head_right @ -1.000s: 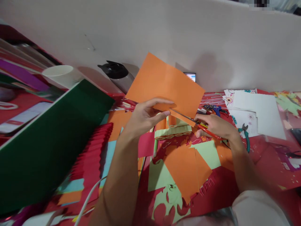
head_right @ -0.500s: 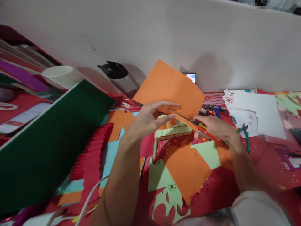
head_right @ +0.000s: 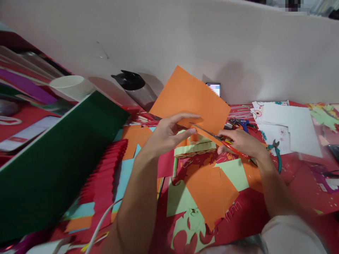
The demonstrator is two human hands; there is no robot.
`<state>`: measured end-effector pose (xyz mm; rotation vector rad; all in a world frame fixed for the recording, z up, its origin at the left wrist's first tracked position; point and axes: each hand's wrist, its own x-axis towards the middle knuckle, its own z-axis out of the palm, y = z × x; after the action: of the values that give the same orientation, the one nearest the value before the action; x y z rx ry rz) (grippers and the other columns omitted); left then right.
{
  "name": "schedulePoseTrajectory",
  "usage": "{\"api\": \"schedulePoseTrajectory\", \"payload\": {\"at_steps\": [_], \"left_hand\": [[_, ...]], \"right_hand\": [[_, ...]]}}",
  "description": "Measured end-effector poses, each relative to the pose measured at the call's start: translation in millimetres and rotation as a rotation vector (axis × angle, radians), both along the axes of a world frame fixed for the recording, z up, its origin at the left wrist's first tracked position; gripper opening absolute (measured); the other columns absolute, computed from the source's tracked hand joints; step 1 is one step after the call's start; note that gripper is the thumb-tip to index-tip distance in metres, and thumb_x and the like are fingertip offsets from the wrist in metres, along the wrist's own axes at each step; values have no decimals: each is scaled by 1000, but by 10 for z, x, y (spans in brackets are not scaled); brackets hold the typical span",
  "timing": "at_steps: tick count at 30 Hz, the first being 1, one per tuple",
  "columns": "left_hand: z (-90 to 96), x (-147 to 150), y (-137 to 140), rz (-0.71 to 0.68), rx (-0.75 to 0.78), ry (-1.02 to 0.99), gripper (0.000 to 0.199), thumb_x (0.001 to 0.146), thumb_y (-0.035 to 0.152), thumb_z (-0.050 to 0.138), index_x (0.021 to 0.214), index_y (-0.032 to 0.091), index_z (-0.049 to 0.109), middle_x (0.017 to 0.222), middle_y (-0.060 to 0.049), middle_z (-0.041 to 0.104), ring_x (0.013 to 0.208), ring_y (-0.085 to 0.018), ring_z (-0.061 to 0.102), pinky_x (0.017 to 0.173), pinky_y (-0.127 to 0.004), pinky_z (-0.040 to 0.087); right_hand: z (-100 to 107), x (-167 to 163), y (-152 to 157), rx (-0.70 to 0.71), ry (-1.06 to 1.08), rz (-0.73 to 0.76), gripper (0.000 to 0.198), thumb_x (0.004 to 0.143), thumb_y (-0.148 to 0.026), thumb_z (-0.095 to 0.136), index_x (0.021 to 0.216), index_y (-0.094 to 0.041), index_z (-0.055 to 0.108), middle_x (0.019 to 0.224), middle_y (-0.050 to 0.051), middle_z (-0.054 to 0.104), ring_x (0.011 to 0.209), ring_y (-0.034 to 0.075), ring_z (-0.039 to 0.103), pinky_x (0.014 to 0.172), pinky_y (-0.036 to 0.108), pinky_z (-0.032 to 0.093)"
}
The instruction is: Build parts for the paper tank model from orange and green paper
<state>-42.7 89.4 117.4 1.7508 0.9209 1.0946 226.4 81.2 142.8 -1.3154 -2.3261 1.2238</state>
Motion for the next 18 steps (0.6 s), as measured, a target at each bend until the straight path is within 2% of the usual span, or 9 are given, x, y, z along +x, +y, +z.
{"api": "schedulePoseTrajectory", "payload": {"at_steps": [4,6,10,15,18], "left_hand": [[-7,-63,13,19,50,17,34,95,46,73,119,22,75,126,-11,76,115,-25,72,88,-32,61],[-24,-89,24,25,64,10,33,95,46,73,118,22,76,122,-11,77,116,-25,72,93,-33,60],[-56,-112,40,36,68,15,33,93,46,76,118,24,77,125,-10,77,116,-26,72,91,-34,60],[-42,-101,26,29,55,27,34,92,46,77,118,25,77,125,-9,77,115,-26,72,91,-34,60],[-12,-76,9,-5,42,29,33,92,45,76,118,24,77,125,-10,77,112,-25,73,84,-31,61]], "right_hand": [[-20,40,18,7,-10,15,32,88,-51,70,103,-22,72,84,0,73,77,19,61,71,30,41],[-37,59,26,22,-12,25,37,89,-55,70,106,-22,72,87,1,73,78,19,60,71,29,41],[-84,91,39,46,-12,60,40,92,-57,66,109,-22,70,96,2,73,82,20,60,73,30,41],[-105,89,41,91,-46,84,39,88,-56,70,107,-22,66,90,1,69,76,19,57,72,30,40],[-84,65,29,71,-50,96,42,87,-58,70,107,-22,64,90,2,70,73,19,57,70,30,39]]}}
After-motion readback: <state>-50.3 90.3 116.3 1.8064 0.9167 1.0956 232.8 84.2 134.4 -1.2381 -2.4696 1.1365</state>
